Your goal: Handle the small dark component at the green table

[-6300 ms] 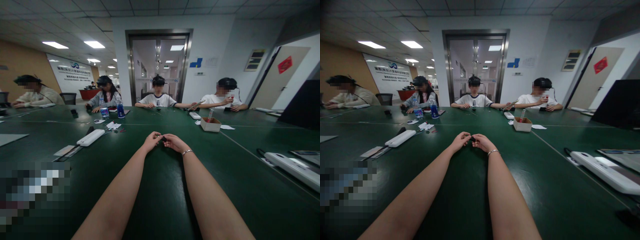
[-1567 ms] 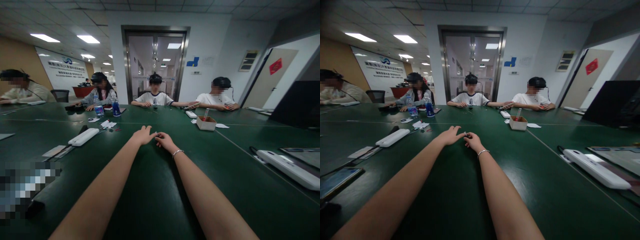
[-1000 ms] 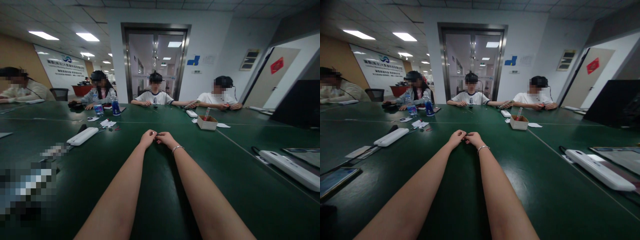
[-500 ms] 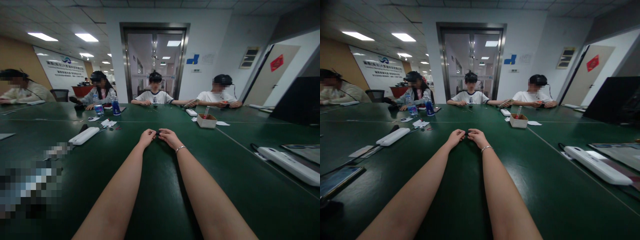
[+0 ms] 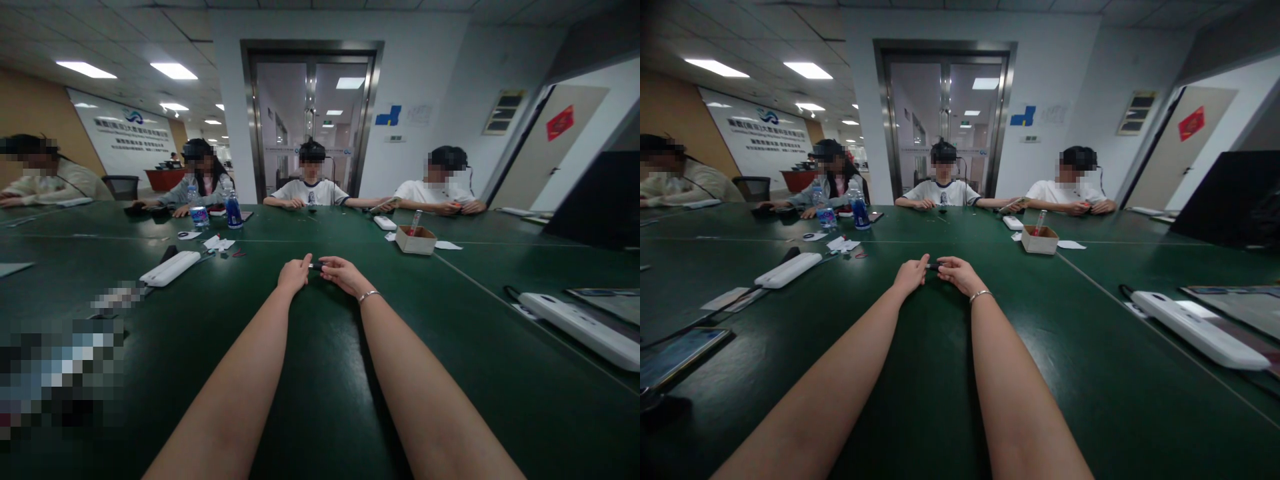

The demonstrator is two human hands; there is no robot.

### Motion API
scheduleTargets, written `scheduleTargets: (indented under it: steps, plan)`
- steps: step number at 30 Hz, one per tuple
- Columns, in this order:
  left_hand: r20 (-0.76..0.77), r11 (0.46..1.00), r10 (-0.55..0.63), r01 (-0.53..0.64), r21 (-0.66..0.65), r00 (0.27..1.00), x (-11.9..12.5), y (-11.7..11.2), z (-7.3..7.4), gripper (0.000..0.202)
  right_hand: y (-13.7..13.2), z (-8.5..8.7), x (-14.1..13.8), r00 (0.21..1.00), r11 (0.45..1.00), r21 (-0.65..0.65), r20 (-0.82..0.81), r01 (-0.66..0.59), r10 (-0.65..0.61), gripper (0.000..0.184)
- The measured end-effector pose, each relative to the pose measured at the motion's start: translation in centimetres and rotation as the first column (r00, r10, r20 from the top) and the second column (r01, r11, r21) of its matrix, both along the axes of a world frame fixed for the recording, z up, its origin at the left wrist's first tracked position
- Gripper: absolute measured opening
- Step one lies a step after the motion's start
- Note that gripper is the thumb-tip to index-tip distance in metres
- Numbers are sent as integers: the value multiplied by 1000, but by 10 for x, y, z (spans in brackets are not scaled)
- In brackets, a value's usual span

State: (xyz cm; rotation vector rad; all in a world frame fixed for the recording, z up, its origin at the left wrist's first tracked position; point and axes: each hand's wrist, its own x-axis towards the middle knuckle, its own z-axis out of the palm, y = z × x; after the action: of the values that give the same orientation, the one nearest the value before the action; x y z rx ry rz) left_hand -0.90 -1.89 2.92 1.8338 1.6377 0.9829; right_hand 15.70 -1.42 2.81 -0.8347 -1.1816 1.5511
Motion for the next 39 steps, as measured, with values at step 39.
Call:
scheduleTargets:
  steps: [39]
  plan:
    - [433, 997, -69, 46, 62, 899, 0, 14, -11, 16, 5, -3, -6, 998, 999, -8, 43, 46, -45, 14]
